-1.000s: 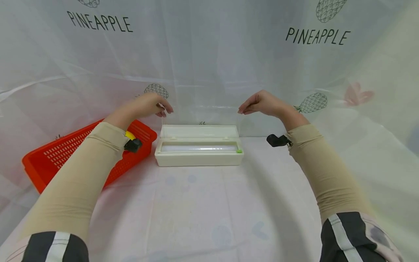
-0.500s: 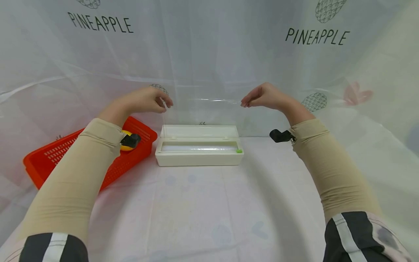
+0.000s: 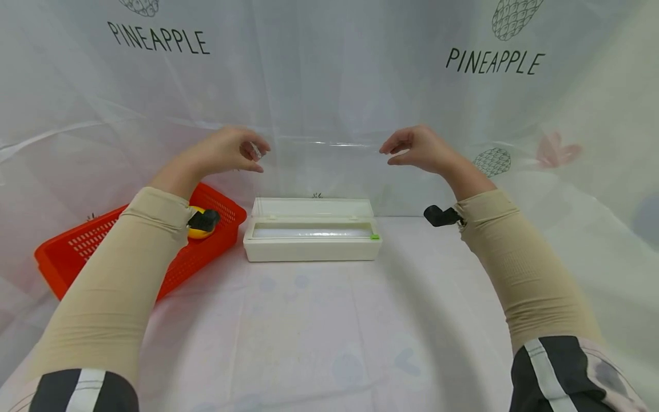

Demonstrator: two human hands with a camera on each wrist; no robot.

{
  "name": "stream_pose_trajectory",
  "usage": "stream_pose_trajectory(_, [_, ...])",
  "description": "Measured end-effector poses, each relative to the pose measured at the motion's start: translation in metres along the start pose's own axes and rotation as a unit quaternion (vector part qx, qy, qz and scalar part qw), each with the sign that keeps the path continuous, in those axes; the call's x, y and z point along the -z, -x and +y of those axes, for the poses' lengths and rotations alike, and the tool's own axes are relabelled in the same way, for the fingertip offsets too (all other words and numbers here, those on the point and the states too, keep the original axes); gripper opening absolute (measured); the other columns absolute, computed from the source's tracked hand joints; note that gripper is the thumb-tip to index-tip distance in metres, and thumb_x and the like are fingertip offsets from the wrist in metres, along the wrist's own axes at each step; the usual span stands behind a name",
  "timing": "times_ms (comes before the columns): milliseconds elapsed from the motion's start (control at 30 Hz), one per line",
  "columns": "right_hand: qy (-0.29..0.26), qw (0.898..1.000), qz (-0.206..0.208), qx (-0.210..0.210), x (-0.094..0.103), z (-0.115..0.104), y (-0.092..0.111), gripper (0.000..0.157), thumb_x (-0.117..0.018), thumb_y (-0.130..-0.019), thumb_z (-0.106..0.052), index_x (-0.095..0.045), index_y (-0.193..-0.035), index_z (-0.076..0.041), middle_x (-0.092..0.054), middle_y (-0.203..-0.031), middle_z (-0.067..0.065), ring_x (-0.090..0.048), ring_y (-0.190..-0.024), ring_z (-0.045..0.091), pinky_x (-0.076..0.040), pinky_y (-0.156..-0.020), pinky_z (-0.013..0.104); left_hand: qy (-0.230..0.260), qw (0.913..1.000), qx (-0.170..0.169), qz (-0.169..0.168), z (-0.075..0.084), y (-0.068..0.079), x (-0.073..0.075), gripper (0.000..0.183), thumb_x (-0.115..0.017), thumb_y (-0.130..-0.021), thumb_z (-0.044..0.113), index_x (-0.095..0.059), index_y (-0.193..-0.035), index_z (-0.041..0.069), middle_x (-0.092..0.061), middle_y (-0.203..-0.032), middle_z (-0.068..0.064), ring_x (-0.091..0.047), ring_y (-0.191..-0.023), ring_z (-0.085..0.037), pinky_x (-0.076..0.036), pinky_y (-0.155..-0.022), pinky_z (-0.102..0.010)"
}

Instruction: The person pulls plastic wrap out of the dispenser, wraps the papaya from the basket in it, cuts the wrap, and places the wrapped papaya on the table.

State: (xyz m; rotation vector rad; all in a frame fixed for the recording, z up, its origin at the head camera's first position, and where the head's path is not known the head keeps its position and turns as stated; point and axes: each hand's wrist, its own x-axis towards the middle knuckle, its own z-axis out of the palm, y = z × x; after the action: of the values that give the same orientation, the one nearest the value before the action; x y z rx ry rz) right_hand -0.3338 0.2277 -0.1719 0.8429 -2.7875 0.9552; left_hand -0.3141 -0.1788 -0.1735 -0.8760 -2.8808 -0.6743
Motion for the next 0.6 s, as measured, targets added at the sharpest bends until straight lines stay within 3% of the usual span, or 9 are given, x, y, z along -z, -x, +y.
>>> stream_pose_trajectory(200, [0.035, 0.999, 0.028, 0.016, 0.002, -0.004, 0.000, 0.028, -0.072, -0.087, -0.002, -0.068, -0.115, 0.000, -0.064, -0.115, 0.013, -0.059, -0.108, 0.024, -0.049, -0.090, 0.031, -0.004, 0.9998, 0.011, 0.018, 0.004, 0.000, 0.005, 0.041, -0.073, -0.088, 0.012, -0.062, -0.127, 0.005, -0.063, -0.110, -0.015, -0.059, -0.096, -0.027, -0.054, -0.068, -0.027])
stream_pose_trajectory(367, [0.033, 0.998, 0.055, 0.022, 0.003, -0.007, -0.001, 0.031, -0.073, -0.085, 0.000, -0.066, -0.116, 0.002, -0.063, -0.116, 0.014, -0.057, -0.109, 0.026, -0.047, -0.094, 0.036, -0.014, 0.9993, 0.002, 0.036, 0.007, 0.001, 0.009, 0.041, -0.071, -0.089, 0.012, -0.061, -0.128, 0.005, -0.062, -0.115, -0.013, -0.059, -0.098, -0.026, -0.053, -0.072, -0.025])
stream_pose_trajectory(600, [0.035, 0.996, 0.081, 0.032, 0.008, -0.015, -0.001, 0.032, -0.072, -0.087, -0.001, -0.066, -0.118, 0.002, -0.062, -0.119, 0.017, -0.056, -0.109, 0.027, -0.046, -0.096, 0.035, -0.023, 0.9981, -0.006, 0.057, 0.014, 0.006, 0.017, 0.041, -0.072, -0.089, 0.014, -0.062, -0.128, 0.006, -0.063, -0.116, -0.013, -0.059, -0.098, -0.025, -0.051, -0.073, -0.022])
